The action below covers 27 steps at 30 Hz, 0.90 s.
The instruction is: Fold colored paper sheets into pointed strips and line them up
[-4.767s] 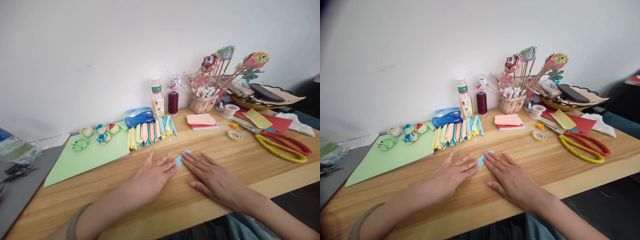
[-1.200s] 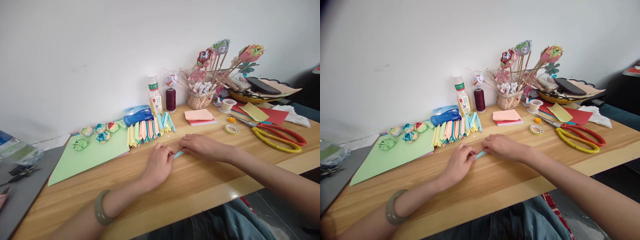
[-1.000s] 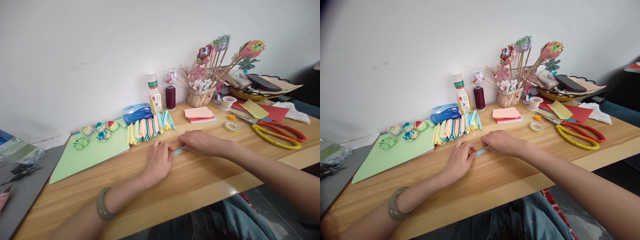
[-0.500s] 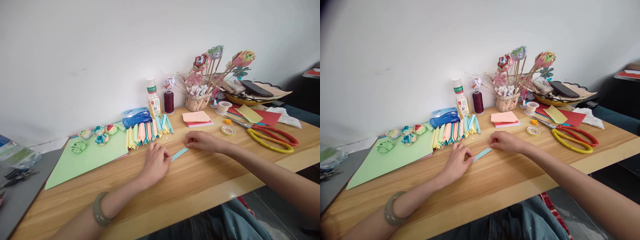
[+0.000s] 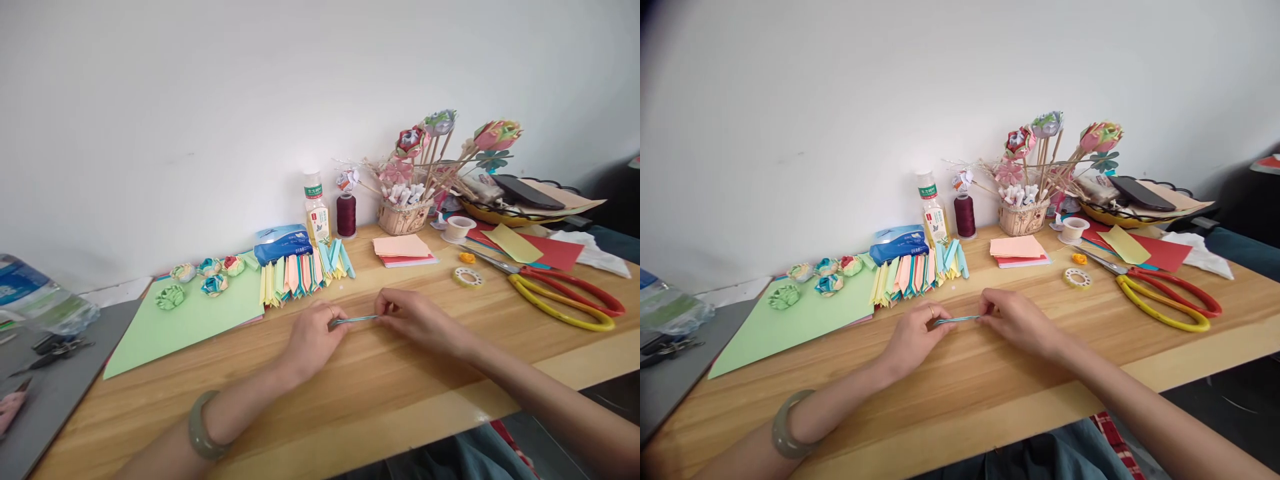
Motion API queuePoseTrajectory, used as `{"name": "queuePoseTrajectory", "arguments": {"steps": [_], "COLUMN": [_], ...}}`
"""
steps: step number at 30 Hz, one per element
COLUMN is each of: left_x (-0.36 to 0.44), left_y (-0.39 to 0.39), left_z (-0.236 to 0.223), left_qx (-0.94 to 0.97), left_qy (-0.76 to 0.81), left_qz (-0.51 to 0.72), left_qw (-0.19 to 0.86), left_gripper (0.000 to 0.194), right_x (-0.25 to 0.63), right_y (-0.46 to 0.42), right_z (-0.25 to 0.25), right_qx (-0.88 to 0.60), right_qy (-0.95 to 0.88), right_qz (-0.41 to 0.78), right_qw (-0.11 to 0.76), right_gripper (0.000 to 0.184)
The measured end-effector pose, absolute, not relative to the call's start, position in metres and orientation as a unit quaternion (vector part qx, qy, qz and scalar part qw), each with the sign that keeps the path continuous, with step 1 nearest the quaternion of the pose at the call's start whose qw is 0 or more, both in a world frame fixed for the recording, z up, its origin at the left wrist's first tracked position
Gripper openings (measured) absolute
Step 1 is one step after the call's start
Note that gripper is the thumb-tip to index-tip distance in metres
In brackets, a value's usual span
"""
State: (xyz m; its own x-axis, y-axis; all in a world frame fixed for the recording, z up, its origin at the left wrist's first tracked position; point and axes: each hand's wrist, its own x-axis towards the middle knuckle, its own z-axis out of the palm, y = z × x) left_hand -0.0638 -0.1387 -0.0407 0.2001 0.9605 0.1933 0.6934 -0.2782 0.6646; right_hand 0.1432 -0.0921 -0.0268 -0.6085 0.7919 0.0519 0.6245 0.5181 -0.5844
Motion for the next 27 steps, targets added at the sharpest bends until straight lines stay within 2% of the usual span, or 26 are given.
{"name": "queuePoseTrajectory", "arguments": {"steps": [7,10,15,21,27], "left_x": [-0.061,-0.060,-0.060,-0.059,-0.057], "left_y": [-0.147,-0.149,-0.154,-0.169,-0.178], "left_z": [-0.039,-0.038,-0.038,-0.024,-0.012], "left_qx": [0.708,0.698,0.742,0.824,0.871], "left_qy": [0.527,0.529,0.488,0.364,0.295], "left_qz": [0.356,0.348,0.309,0.356,0.301], "left_qw": [0.308,0.334,0.340,0.248,0.254], "left_gripper": [0.003,0.005,0.010,0.028,0.030], "right_x": [0.138,0.136,0.136,0.154,0.187], "right_y": [-0.113,-0.118,-0.130,-0.146,-0.158], "right_z": [-0.020,-0.015,-0.007,-0.001,-0.001], "right_qx": [-0.344,-0.331,-0.296,-0.249,-0.244], "right_qy": [-0.907,-0.919,-0.945,-0.938,-0.911], "right_qz": [0.201,0.176,0.129,0.207,0.308], "right_qw": [0.133,0.123,0.058,0.125,0.130], "right_gripper": [0.031,0.027,0.023,0.029,0.019]}}
